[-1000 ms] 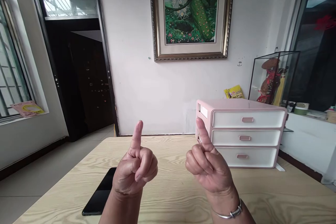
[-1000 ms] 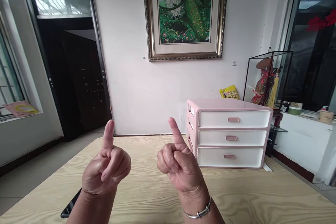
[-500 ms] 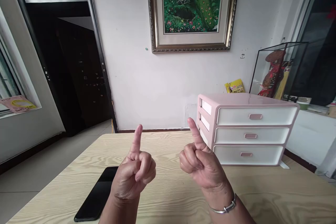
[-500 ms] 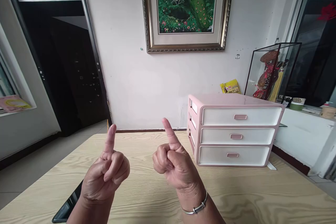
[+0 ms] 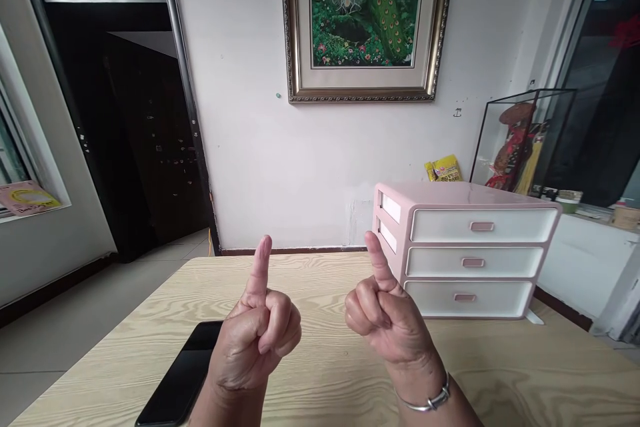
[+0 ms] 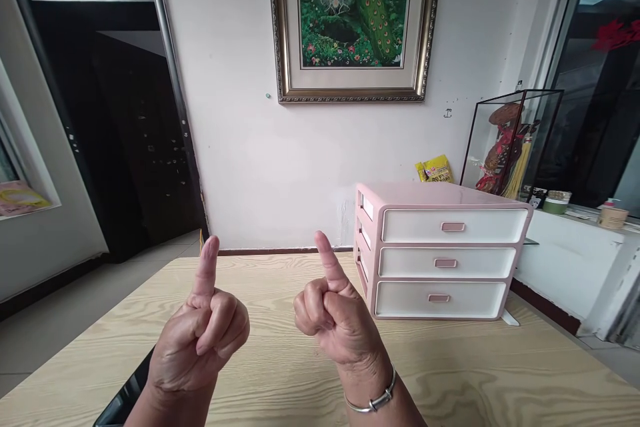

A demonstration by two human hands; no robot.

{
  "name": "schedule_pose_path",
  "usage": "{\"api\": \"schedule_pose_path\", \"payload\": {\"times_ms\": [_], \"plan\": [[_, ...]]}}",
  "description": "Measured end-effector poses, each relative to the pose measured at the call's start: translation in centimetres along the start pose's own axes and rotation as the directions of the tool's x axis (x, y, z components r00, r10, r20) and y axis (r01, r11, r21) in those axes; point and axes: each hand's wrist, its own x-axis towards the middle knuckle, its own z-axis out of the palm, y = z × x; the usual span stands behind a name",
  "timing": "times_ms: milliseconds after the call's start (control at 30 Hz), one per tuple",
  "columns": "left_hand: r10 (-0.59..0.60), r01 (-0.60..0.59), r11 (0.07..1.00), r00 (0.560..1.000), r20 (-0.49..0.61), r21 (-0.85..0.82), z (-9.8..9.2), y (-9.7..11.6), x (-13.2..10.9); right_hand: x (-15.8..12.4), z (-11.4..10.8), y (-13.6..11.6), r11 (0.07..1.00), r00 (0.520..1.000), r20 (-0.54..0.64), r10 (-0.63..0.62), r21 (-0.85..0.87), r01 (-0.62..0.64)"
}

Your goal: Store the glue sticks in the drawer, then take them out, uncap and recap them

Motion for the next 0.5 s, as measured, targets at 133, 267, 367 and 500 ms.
{"api": "schedule_pose_path", "payload": {"times_ms": [133, 267, 367, 500], "plan": [[0.010, -0.010, 1.000, 1.000, 0.001, 0.002, -0.03, -0.02, 0.04, 0.06, 0.02, -0.24, 1.000, 1.000, -0.017, -0.017, 0.006, 0.017], [0.018, -0.018, 1.000, 1.000, -0.016, 0.010, -0.08, 0.21, -0.05, 0.14, 0.11, -0.37, 1.000, 1.000, -0.022, -0.020, 0.009, 0.020], [0.011, -0.011, 1.000, 1.000, -0.027, 0.018, -0.21, 0.29, -0.12, 0.12, 0.05, -0.36, 1.000, 0.999, -0.038, -0.020, 0.010, 0.020], [0.013, -0.013, 1.000, 1.000, -0.027, 0.015, -0.37, 0.30, -0.17, 0.08, -0.11, -0.39, 1.000, 0.999, -0.046, -0.015, 0.005, 0.015]]}}
